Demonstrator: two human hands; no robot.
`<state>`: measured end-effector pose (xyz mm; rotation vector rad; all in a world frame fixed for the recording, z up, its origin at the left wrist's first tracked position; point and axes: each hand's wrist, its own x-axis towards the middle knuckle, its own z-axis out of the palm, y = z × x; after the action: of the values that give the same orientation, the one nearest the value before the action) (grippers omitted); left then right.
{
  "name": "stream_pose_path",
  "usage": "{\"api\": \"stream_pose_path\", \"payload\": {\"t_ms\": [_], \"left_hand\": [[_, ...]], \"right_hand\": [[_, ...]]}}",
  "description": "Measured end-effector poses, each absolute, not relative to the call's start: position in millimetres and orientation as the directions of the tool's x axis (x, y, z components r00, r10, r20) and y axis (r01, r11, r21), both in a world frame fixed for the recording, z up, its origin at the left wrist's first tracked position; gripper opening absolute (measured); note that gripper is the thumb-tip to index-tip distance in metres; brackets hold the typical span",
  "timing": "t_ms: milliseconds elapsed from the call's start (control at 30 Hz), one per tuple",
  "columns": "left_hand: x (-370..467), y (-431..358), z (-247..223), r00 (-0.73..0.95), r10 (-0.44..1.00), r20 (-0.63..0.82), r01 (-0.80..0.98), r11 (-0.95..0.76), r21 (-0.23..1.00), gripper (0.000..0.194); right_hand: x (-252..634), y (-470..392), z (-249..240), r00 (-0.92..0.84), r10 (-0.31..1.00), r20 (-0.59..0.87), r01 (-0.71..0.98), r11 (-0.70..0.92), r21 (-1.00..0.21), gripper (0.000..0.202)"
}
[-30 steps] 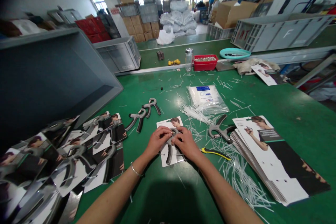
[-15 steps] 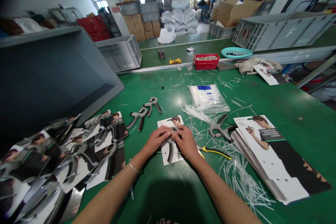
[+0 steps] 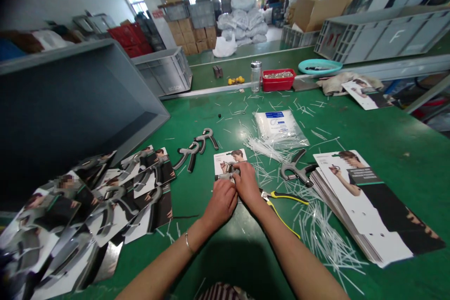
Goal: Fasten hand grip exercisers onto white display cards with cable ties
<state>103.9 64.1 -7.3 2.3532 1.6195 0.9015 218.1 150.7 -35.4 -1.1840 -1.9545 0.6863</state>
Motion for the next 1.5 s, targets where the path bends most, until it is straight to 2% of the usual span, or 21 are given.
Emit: {"api": "stream_pose_path", "payload": {"t_ms": [67, 100, 167, 267, 300, 433, 533, 633, 767, 833, 967, 1133, 1200, 1367, 1500], "left_hand": [[103.1, 58.0, -8.4, 0.343, 0.873, 0.346, 0.842, -0.449, 0.299, 0.019], [100.8, 56.0, -6.5, 0.341, 0.878, 0.335, 0.853, -0.439, 0.282, 0.018], [93.1, 52.2, 0.5, 0.239, 0.908, 0.345, 0.884, -0.35, 0.31, 0.014], [78.0, 45.0, 10.2, 0.019, 0.947, 0.32, 0.924, -0.139, 0.357, 0.041], [73.8, 43.0, 11.3, -0.007, 0.959, 0.283, 0.928, -0.099, 0.358, 0.043], [67.4, 42.2, 7.7, 0.013, 0.985, 0.17, 0.909, -0.082, 0.408, 0.012], [66.6, 44.6, 6.7, -0.006, 0.987, 0.161, 0.879, -0.072, 0.471, 0.009], [57.6, 43.2, 9.1, 0.036, 0.992, 0.122, 0.819, -0.099, 0.566, 0.018], [42.9, 43.2, 10.7, 0.018, 0.999, 0.048, 0.706, -0.047, 0.707, 0.014], [43.3, 47.3, 11.0, 0.036, 0.998, 0.057, 0.639, -0.067, 0.766, 0.013], [57.1, 58.6, 9.5, 0.044, 0.988, 0.147, 0.611, -0.143, 0.779, 0.012], [64.6, 62.0, 2.5, -0.027, 0.993, 0.114, 0.517, -0.083, 0.852, 0.007], [63.8, 60.8, 2.9, -0.039, 0.991, 0.13, 0.486, -0.095, 0.869, 0.007], [66.6, 61.9, 11.0, -0.017, 0.984, 0.177, 0.497, -0.146, 0.856, 0.007], [70.4, 64.6, 13.9, 0.028, 0.985, 0.168, 0.529, -0.157, 0.834, 0.008]], "right_hand": [[216.8, 156.6, -32.5, -0.332, 0.893, 0.304, 0.503, 0.44, -0.744, 0.023], [217.8, 157.8, -29.8, -0.344, 0.889, 0.301, 0.499, 0.445, -0.744, 0.022], [223.7, 154.8, -21.7, -0.368, 0.88, 0.301, 0.492, 0.459, -0.74, 0.019], [239.1, 137.2, -4.9, -0.482, 0.821, 0.305, 0.508, 0.546, -0.666, 0.013], [244.1, 129.8, 1.3, -0.537, 0.787, 0.304, 0.519, 0.592, -0.616, 0.013], [251.4, 107.7, 22.0, -0.697, 0.66, 0.28, 0.534, 0.739, -0.411, 0.017], [246.5, 103.3, 25.4, -0.759, 0.606, 0.238, 0.512, 0.781, -0.357, 0.01], [244.5, 105.2, 20.5, -0.762, 0.619, 0.192, 0.512, 0.757, -0.406, 0.01], [247.2, 112.2, 15.1, -0.69, 0.718, 0.093, 0.534, 0.591, -0.604, 0.015], [247.0, 116.6, 14.1, -0.66, 0.749, 0.061, 0.528, 0.52, -0.671, 0.015], [242.7, 122.9, 10.2, -0.593, 0.798, 0.108, 0.508, 0.474, -0.719, 0.013], [243.3, 123.2, 6.5, -0.49, 0.863, 0.122, 0.501, 0.393, -0.771, 0.009], [246.8, 122.7, 8.2, -0.511, 0.847, 0.149, 0.517, 0.441, -0.733, 0.01], [252.4, 124.3, 17.0, -0.699, 0.698, 0.153, 0.592, 0.686, -0.423, 0.016], [249.4, 126.6, 21.4, -0.749, 0.651, 0.124, 0.603, 0.747, -0.281, 0.018]]}}
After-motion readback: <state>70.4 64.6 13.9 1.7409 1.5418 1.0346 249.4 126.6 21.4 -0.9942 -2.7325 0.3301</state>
